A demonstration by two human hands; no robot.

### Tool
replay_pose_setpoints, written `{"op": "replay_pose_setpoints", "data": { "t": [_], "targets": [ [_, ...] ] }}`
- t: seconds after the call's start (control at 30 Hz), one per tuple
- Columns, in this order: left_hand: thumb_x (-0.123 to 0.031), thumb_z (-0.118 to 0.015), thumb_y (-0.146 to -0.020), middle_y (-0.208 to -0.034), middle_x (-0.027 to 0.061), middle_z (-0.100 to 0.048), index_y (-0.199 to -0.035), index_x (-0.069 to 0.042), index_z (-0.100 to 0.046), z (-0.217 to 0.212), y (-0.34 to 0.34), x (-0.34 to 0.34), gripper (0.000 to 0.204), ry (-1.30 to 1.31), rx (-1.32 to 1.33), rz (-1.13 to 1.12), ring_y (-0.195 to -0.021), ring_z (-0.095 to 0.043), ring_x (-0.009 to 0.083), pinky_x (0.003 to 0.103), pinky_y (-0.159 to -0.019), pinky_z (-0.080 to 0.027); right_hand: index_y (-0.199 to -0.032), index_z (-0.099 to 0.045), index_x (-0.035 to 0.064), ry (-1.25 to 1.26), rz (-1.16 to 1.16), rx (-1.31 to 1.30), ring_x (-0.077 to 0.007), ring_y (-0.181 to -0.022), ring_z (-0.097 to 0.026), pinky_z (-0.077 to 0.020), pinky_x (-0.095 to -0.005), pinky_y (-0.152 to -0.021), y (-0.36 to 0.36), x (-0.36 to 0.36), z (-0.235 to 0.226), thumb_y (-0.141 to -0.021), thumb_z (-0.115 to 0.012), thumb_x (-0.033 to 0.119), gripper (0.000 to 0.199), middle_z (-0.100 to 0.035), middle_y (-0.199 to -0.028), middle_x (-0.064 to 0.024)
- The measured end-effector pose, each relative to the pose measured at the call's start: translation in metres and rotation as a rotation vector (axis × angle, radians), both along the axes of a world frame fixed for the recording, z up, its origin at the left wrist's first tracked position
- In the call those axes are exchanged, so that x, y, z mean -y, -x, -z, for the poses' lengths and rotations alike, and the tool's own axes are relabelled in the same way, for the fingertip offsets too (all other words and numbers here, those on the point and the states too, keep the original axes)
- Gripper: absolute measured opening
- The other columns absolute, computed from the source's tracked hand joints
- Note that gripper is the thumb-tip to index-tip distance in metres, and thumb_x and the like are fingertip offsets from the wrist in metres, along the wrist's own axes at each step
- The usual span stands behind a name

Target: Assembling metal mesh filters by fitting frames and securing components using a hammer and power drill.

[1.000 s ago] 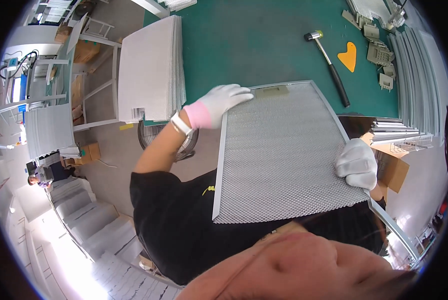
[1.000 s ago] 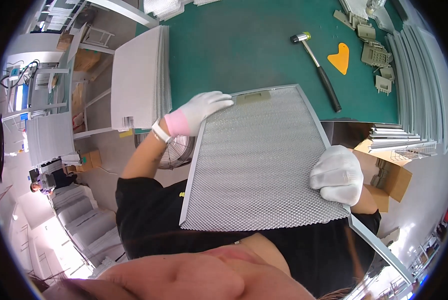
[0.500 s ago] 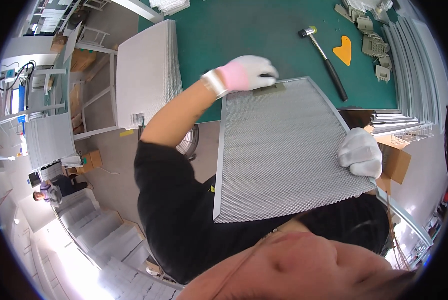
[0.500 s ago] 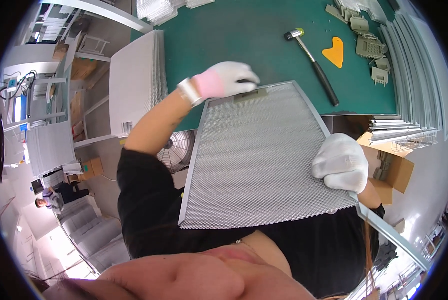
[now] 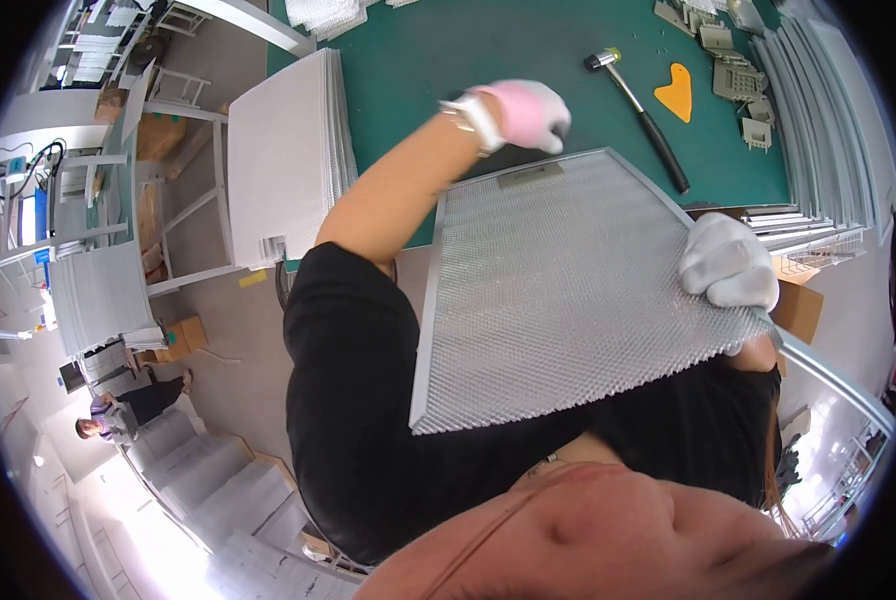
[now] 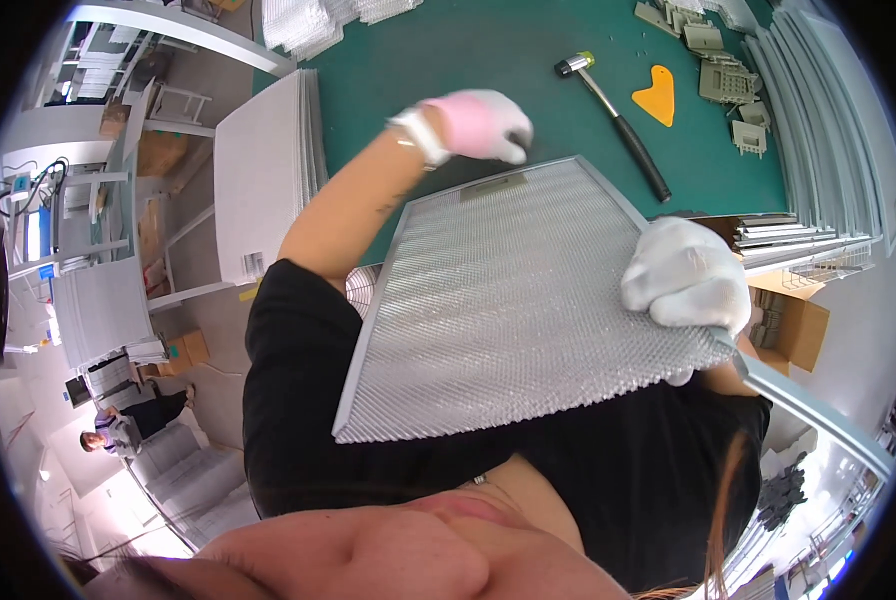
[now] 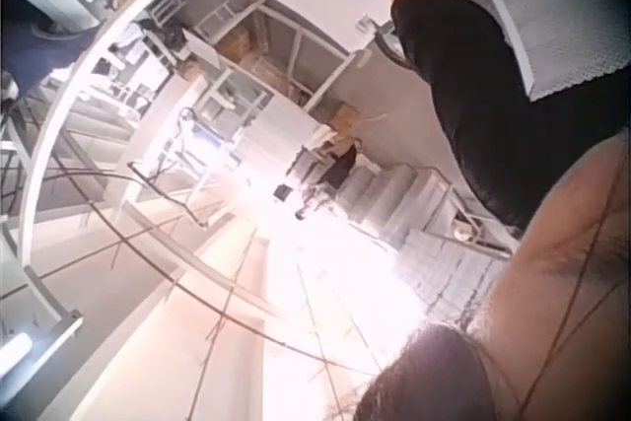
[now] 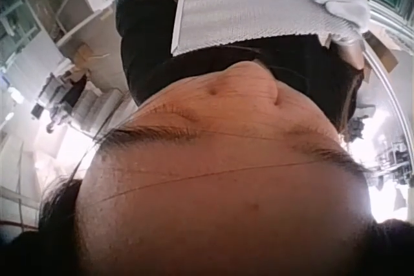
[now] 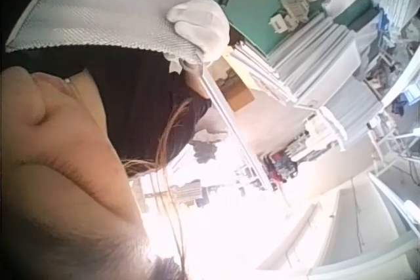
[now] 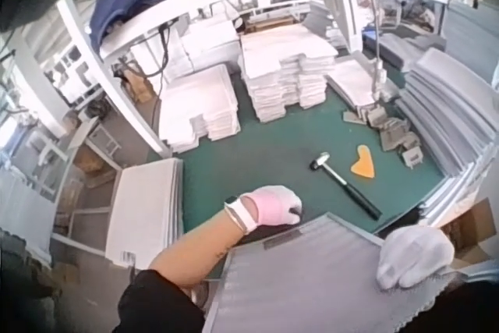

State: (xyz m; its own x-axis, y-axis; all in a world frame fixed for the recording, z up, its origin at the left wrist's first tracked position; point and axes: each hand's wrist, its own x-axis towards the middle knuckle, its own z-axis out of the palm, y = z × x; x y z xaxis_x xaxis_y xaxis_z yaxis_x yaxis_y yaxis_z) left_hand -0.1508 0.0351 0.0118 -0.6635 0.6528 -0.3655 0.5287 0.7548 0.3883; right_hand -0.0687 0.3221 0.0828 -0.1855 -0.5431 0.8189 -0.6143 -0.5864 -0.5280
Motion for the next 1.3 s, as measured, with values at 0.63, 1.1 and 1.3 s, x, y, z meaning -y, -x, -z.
{"op": "replay_pose_setpoints", "data": {
  "t": [0.63,1.1,1.3],
  "targets": [
    [-0.02,-0.063,-0.1,-0.06,0.0045,-0.05,-0.088,-0.004,-0.053,-0.079,-0.162,0.027,0.023,-1.372,-1.116,-0.303,-0.05,-0.048,0.0139,0.031,-0.048,-0.045,-0.063,-0.053,0.0015,0.063,0.172,0.191,-0.0212,-0.047,-0.054,-0.0414,-0.0304,-0.047,0.068,0.043,-0.012,-0.097,-0.062,0.035,0.048,-0.053,-0.054,-0.0096],
    [0.009,-0.055,-0.086,-0.096,0.0059,-0.061,-0.093,-0.002,-0.064,-0.08,-0.135,0.062,0.016,-1.18,-1.059,-0.828,-0.085,-0.056,0.0146,0.024,-0.076,-0.043,-0.15,-0.043,0.0063,-0.271,0.62,-0.151,-0.0199,-0.1,-0.067,-0.0543,-0.0298,-0.088,0.098,0.028,-0.074,-0.089,-0.071,-0.001,0.067,-0.069,-0.118,-0.0138],
    [0.004,-0.065,-0.087,-0.09,0.0041,-0.063,-0.093,-0.001,-0.065,-0.086,-0.142,0.055,0.008,-1.33,-0.974,-0.909,-0.081,-0.058,0.0131,0.025,-0.071,-0.046,-0.128,-0.068,0.0075,-0.673,0.514,-0.53,-0.0203,-0.076,-0.065,-0.0519,-0.0292,-0.07,0.093,0.028,-0.137,-0.091,-0.07,0.007,0.037,-0.072,-0.097,-0.0091]
  ]
}}
